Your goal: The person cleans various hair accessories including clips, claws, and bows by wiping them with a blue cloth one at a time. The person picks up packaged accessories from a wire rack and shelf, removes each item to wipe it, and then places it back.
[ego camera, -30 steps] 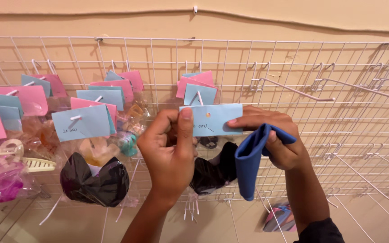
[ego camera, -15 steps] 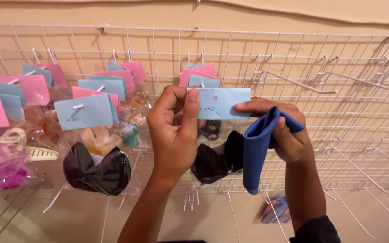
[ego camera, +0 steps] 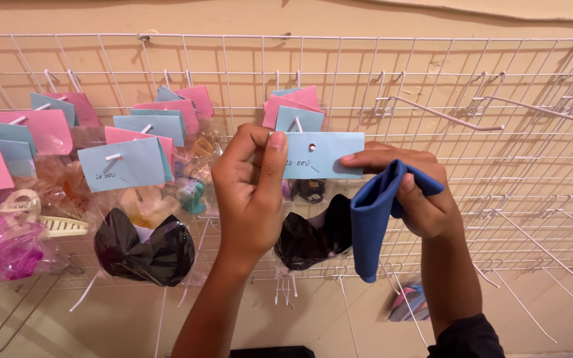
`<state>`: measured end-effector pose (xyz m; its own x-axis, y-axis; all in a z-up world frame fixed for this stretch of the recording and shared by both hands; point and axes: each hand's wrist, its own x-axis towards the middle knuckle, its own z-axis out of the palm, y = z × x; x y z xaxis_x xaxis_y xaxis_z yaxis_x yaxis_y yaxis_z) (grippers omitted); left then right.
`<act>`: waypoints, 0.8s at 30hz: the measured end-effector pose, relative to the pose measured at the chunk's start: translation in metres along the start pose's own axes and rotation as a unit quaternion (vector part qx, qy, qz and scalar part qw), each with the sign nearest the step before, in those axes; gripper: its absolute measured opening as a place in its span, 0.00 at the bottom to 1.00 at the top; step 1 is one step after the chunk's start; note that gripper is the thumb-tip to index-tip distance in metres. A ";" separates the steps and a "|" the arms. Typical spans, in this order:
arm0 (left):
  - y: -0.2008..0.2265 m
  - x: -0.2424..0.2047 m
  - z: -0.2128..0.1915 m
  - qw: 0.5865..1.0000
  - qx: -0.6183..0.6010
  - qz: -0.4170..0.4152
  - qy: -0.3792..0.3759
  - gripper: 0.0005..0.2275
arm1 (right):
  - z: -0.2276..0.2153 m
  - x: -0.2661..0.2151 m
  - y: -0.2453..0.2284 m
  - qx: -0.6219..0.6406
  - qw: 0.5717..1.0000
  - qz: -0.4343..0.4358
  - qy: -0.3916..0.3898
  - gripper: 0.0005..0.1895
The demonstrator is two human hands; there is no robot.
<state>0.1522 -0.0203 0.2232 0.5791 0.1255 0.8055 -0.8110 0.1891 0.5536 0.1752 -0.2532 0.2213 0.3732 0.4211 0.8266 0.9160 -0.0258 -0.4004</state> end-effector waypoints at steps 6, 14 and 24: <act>-0.001 0.001 0.001 1.000 -0.006 -0.012 0.001 0.10 | 0.002 -0.001 0.007 -0.004 1.000 0.013 0.011 0.37; -0.006 -0.005 0.000 0.996 0.078 0.004 0.030 0.08 | 0.012 0.002 0.019 0.045 0.999 -0.008 0.012 0.35; -0.037 0.020 -0.016 0.968 0.238 0.049 0.056 0.08 | 0.030 0.003 0.060 0.062 0.995 0.063 0.047 0.35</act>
<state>0.1947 -0.0090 0.2154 0.4813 0.2302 0.8458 -0.7930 -0.2968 0.5320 0.2266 -0.2262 0.1873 0.5014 0.3351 0.7977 0.8380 0.0414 -0.5441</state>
